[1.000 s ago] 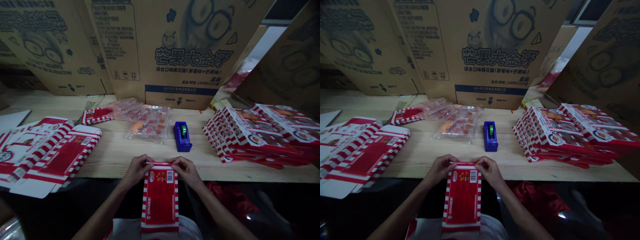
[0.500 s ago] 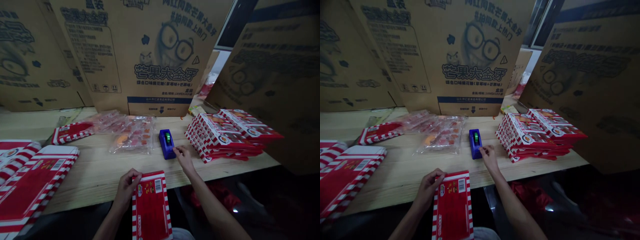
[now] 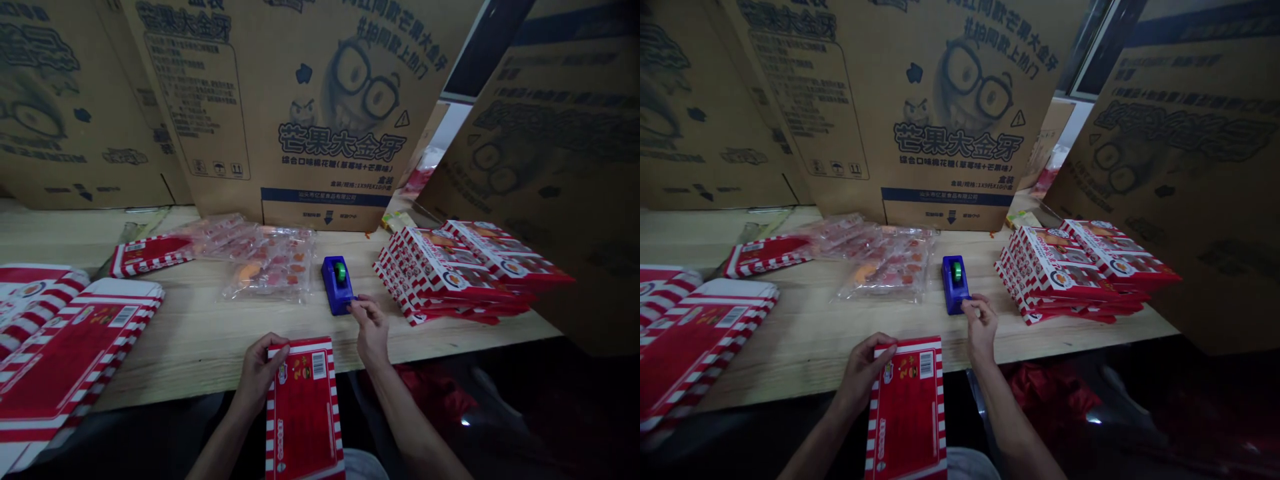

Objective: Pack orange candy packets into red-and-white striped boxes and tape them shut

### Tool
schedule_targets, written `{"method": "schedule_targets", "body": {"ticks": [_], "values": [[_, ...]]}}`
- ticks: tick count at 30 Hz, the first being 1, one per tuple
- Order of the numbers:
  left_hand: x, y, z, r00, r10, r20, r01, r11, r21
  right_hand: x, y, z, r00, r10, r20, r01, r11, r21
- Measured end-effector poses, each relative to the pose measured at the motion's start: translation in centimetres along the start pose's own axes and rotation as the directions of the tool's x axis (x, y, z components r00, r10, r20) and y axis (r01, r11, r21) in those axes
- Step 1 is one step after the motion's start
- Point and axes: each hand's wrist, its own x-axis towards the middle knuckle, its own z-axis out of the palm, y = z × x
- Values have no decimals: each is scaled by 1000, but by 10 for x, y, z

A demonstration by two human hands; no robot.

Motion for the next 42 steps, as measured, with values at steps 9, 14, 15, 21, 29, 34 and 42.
{"method": "schedule_targets", "body": {"ticks": [9,14,15,21,29,34,42], "values": [[21,28,-3,998,62,-25,-61,997,42,-6,26,-7,995,44,-86,-48,998,-50],[47,71,-21,970,46,239,-120,945,303,-9,8,-13,985,92,146,-88,996,-31],[51,75,-24,945,4,326,-134,916,377,-12,-1,-11,965,103,243,-98,995,-31],[50,72,-16,851,-120,512,-187,840,509,-28,-49,20,453,17,891,121,989,-80],[35,75,-13,841,-107,530,-220,827,517,-52,-44,37,655,61,753,328,875,-356],[28,82,-14,832,-118,543,-212,836,506,-57,-50,34,631,249,735,-82,963,-256],[8,105,-18,770,-109,629,-225,876,426,-71,-43,45,181,380,907,-853,520,-48]]}}
